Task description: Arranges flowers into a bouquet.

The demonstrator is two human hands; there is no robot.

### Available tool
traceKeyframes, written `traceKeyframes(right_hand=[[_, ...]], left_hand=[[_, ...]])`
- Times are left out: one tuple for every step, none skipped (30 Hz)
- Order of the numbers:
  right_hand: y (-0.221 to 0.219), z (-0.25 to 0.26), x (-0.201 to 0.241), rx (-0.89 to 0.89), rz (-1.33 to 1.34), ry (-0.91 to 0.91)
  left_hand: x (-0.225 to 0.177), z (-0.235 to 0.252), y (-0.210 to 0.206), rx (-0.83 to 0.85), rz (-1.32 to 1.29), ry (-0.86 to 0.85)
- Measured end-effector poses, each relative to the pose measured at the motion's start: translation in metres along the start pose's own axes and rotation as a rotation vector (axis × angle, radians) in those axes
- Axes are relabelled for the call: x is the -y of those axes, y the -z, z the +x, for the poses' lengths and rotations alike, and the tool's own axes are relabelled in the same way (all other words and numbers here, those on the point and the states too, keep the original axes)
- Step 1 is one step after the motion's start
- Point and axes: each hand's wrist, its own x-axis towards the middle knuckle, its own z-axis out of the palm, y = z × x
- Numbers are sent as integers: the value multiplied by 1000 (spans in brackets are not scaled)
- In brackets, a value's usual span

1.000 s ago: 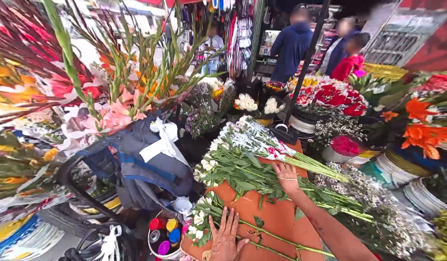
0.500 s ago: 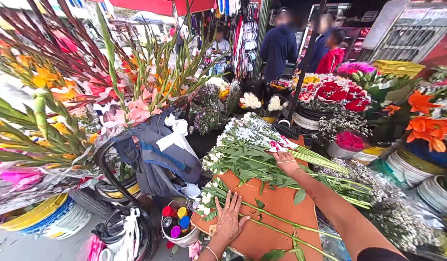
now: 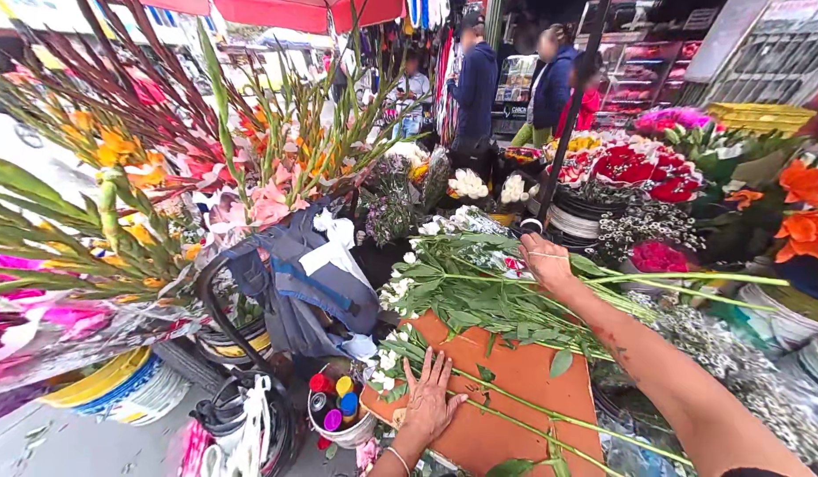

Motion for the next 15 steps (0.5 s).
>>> traceKeyframes(right_hand=[[10,-1,4,-72,-21,39],[19,-2,7,-137,-35,79],[28,-4,10,-179,-49,121],[34,-5,11,-176,-67,157],[40,-5,10,-109,-77,171],[42,-4,8,0,-71,159],[42,-2,3,129,-50,105],[39,-2,-3,226,-10,31],[35,-4,-10,245,40,-34],[31,-8,-15,193,89,-87],[32,-10,-17,122,128,-142],[35,-13,-19,54,146,-185],[39,-17,-20,-2,151,-191],[44,-23,-21,-28,151,-163],[51,-30,-21,-49,136,-99]], left_hand=[[1,0,1,1,6,0],[2,0,1,-8,10,-2],[2,0,0,-15,9,-3],[2,1,0,-9,4,0],[1,1,2,12,0,7],[1,2,3,21,4,10],[1,2,5,32,8,9],[0,1,5,24,8,0],[0,0,4,20,12,-5],[1,-1,4,13,24,-9],[1,-1,4,-4,38,-12],[1,0,2,-57,55,-20],[1,-2,0,-144,65,-37],[1,-4,2,-259,60,-61],[-3,-4,10,-380,41,-82]])
